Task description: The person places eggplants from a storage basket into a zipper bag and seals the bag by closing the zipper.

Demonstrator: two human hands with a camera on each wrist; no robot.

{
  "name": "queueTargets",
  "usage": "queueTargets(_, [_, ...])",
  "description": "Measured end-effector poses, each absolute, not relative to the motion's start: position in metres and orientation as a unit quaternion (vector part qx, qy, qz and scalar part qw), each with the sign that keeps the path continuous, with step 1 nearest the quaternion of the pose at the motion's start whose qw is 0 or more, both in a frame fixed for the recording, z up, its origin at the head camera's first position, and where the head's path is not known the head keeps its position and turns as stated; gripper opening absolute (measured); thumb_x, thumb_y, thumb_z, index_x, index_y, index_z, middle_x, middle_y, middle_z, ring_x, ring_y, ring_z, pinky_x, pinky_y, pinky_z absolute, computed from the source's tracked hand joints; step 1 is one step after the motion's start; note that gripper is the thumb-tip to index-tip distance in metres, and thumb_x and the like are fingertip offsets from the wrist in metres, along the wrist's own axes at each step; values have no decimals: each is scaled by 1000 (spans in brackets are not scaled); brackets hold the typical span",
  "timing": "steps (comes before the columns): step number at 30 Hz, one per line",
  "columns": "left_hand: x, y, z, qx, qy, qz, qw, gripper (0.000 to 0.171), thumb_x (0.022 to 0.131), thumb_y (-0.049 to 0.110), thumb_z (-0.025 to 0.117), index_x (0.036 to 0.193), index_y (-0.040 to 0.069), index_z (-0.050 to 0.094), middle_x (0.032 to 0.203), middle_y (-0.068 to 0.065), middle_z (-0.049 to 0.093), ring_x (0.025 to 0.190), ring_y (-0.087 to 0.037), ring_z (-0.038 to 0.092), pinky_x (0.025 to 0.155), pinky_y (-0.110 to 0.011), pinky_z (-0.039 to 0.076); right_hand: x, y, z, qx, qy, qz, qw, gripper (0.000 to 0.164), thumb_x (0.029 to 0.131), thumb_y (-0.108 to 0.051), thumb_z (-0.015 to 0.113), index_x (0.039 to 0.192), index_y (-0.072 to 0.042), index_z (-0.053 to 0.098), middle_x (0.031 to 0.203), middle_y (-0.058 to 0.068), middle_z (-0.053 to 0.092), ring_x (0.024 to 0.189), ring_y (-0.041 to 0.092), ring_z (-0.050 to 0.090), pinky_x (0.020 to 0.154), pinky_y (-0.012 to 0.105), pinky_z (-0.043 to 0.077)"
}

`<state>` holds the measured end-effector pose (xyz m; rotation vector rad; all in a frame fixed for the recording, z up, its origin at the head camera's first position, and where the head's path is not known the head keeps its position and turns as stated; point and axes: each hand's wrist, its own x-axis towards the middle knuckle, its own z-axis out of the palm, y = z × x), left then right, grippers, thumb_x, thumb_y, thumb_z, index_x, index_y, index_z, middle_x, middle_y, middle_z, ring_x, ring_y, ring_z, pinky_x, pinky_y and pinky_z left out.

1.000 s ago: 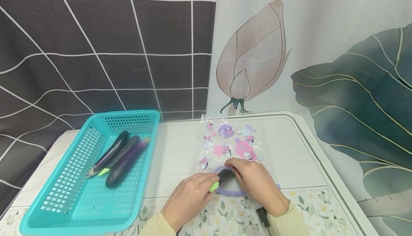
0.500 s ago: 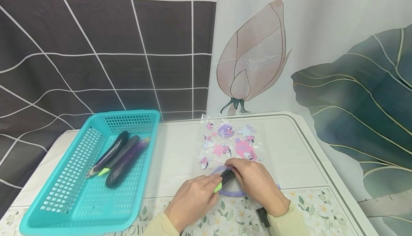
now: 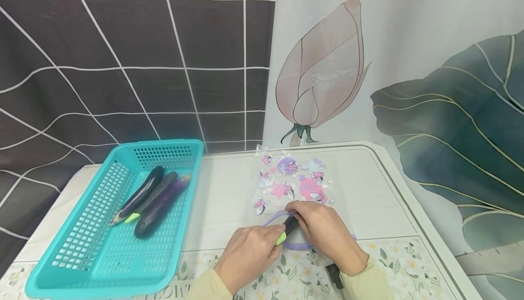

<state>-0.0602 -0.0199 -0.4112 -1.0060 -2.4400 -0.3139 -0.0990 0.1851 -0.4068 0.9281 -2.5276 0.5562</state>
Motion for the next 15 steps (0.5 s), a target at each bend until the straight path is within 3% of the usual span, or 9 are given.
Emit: queueTargets(15, [-60, -13, -407, -344, -910, -81, 215, 32, 82, 31, 83, 110, 17, 76, 75, 8, 72, 55, -5, 63, 44, -20, 44, -97, 183, -405, 328, -904, 201, 188, 29, 82, 2, 77, 104, -15, 71, 99, -6, 73, 91, 10, 70, 76, 33, 57])
